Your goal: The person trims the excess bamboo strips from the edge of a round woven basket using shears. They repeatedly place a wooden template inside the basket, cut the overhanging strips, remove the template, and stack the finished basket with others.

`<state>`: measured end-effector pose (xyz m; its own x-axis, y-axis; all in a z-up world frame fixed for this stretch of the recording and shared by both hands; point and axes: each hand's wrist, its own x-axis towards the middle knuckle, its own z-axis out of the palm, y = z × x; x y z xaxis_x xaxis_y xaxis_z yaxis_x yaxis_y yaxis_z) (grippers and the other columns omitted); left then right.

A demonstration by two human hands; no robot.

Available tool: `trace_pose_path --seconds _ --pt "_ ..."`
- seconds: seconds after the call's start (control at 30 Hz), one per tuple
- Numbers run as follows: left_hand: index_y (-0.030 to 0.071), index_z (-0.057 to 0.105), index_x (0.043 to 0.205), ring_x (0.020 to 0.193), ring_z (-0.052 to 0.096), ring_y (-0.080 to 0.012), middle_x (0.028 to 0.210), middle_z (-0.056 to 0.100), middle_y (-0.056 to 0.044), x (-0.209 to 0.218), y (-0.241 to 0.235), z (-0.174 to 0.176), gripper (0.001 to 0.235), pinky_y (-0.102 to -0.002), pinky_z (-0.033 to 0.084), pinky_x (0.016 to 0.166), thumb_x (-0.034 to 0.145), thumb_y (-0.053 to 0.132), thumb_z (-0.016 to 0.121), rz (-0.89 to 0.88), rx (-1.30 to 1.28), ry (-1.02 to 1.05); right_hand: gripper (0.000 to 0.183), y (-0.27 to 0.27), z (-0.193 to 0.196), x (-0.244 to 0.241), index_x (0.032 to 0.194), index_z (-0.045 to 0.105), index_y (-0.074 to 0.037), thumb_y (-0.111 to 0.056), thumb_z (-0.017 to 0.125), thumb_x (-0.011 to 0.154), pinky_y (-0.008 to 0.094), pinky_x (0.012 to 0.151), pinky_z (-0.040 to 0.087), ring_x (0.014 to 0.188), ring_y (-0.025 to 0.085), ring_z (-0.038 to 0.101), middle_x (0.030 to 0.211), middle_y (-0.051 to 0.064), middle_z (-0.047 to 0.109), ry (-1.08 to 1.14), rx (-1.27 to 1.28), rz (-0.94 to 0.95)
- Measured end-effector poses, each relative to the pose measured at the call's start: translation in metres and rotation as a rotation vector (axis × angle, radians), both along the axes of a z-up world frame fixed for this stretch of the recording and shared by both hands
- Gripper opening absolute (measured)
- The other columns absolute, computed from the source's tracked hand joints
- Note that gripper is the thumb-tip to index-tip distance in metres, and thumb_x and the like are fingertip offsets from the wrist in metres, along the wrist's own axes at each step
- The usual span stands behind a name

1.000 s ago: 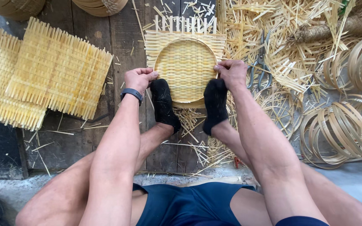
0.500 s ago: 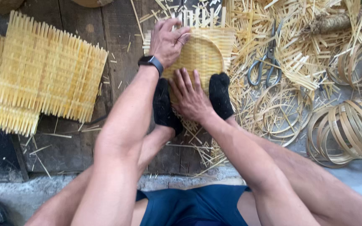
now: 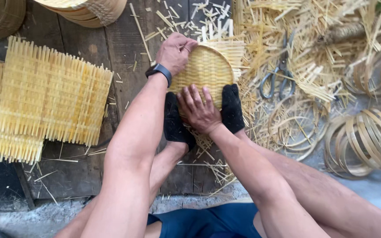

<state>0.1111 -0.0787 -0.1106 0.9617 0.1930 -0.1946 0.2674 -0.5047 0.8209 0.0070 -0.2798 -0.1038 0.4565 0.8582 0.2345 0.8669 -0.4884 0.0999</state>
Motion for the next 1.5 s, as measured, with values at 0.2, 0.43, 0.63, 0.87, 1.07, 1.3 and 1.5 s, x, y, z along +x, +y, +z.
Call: trace_pose_path --seconds 0.2,0.43,0.63,0.87,1.07,1.3,1.5 --pt "0.023 0.081 0.109 0.109 0.065 -0.023 0.131 0.058 -0.005 0.014 0.004 0.002 0.025 -0.036 0.052 0.093 0.094 0.039 0.068 -0.026 -0.084 -0.05 0.072 0.003 0.054 0.028 0.14 0.052 -0.011 -0.034 0.066 0.074 0.055 0.11 0.034 0.134 0.036 0.045 0.141 0.017 0.053 0.529 0.02 -0.008" --pt "0.017 0.076 0.103 0.087 0.067 -0.0206 0.098 0.074 -0.006 0.012 0.003 -0.015 0.03 -0.038 0.052 0.075 0.102 0.041 0.058 -0.06 0.023 0.09 0.027 0.007 0.026 0.161 0.124 0.07 -0.014 -0.031 0.061 0.105 0.04 0.089 0.053 0.104 0.026 0.066 0.112 0.01 0.073 0.467 0.316 -0.283" --pt "0.004 0.076 0.078 0.056 0.048 -0.0166 0.062 0.063 -0.008 0.02 0.006 -0.039 0.046 -0.037 0.039 0.055 0.103 0.041 0.063 -0.02 -0.135 0.143 0.025 0.005 -0.02 0.178 0.104 0.078 -0.007 -0.027 0.062 0.103 0.031 0.066 0.056 0.07 0.014 0.066 0.082 0.005 0.077 1.216 0.513 -0.533" --pt "0.013 0.08 0.101 0.076 0.071 -0.0088 0.089 0.079 -0.004 0.005 0.007 -0.01 0.03 -0.028 0.057 0.07 0.088 0.04 0.079 0.028 -0.322 0.063 0.041 -0.025 -0.021 0.186 0.107 0.077 -0.006 -0.034 0.047 0.108 0.031 0.077 0.058 0.087 0.014 0.068 0.099 0.007 0.076 1.362 0.845 -0.684" --pt "0.012 0.078 0.109 0.088 0.075 -0.0143 0.102 0.08 -0.007 0.0 -0.001 0.074 0.057 -0.031 0.063 0.084 0.061 0.036 0.098 -0.104 -0.146 0.076 0.038 -0.155 0.147 0.2 0.108 0.074 -0.009 -0.041 0.054 0.106 0.045 0.086 0.054 0.088 0.025 0.068 0.1 0.015 0.074 0.824 -0.135 -0.604" --pt "0.012 0.064 0.09 0.08 0.061 -0.0221 0.084 0.063 -0.005 -0.107 -0.056 0.113 0.019 -0.037 0.054 0.075 0.078 0.004 0.077 -0.478 0.416 -0.653 0.037 -0.266 0.154 0.143 0.101 0.077 -0.006 -0.038 0.059 0.105 0.042 0.08 0.06 0.077 0.023 0.069 0.089 0.013 0.077 0.972 -0.313 -0.928" --pt "0.02 0.068 0.09 0.102 0.064 -0.0214 0.092 0.069 0.0 -0.204 -0.058 0.044 0.022 -0.045 0.047 0.096 0.071 0.01 0.072 -0.664 0.748 -0.385 0.048 -0.259 -0.035 0.101 0.121 0.068 -0.002 -0.036 0.075 0.088 0.047 0.092 0.056 0.099 0.034 0.069 0.106 0.02 0.072 0.694 0.008 -0.776"
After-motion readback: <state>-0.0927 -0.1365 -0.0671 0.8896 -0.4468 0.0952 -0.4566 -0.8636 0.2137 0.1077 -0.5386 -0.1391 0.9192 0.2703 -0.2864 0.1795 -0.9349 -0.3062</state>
